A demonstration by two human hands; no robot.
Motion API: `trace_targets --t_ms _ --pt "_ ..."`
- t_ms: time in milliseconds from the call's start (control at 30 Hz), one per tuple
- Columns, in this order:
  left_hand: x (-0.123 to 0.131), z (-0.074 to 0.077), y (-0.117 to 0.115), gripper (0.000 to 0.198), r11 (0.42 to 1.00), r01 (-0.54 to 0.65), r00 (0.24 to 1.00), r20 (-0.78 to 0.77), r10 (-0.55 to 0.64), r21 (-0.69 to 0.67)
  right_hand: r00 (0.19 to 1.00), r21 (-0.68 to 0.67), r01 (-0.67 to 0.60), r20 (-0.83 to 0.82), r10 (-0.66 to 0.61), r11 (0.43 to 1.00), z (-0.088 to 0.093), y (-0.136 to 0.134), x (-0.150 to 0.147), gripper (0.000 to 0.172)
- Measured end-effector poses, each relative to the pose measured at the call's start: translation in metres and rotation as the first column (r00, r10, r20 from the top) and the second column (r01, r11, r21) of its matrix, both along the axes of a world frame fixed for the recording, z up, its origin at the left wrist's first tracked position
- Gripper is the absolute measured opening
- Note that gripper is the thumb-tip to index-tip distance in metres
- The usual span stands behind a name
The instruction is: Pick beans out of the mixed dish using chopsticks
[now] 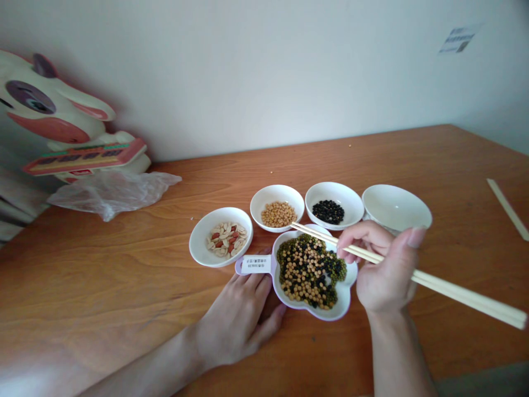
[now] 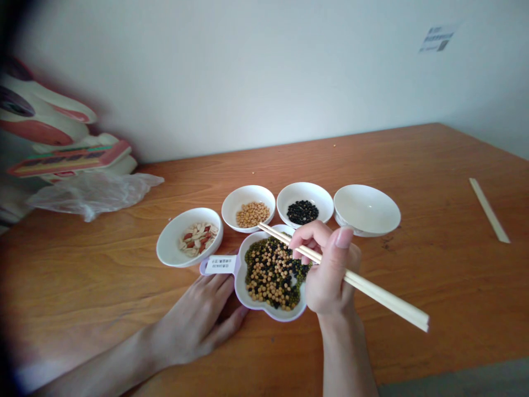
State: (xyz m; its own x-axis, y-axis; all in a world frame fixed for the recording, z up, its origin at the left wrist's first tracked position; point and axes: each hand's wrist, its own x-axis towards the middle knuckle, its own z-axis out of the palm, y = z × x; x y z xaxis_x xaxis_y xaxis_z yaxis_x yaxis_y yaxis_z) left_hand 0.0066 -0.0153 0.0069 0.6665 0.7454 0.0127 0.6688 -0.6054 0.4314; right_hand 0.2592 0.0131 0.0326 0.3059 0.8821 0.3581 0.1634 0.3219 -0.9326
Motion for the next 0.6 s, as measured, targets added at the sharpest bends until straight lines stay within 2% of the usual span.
trace_targets --t_ms 167,333,500,600 --pt "0.000 0.001 0.000 0.025 1.000 -0.002 1.000 0.004 0.002 -0.004 0.998 -0.018 -0.067 0.007 0.067 0.998 0.003 -0.004 0.003 0.089" --pt "-0.001 0.001 -0.001 0.024 1.000 -0.004 1.000 0.000 0.004 -0.005 0.989 -0.092 -0.140 0.039 0.144 0.986 0.003 -0.007 0.009 0.089" --pt "-0.001 -0.001 -0.001 0.024 1.000 -0.001 1.000 0.000 0.001 0.002 0.973 -0.186 -0.227 0.011 0.233 0.956 0.007 -0.008 0.015 0.088" --pt "-0.001 -0.003 -0.002 0.027 1.000 -0.001 1.000 0.011 0.001 0.026 0.948 -0.271 -0.316 -0.062 0.311 0.909 0.017 -0.011 0.019 0.088"
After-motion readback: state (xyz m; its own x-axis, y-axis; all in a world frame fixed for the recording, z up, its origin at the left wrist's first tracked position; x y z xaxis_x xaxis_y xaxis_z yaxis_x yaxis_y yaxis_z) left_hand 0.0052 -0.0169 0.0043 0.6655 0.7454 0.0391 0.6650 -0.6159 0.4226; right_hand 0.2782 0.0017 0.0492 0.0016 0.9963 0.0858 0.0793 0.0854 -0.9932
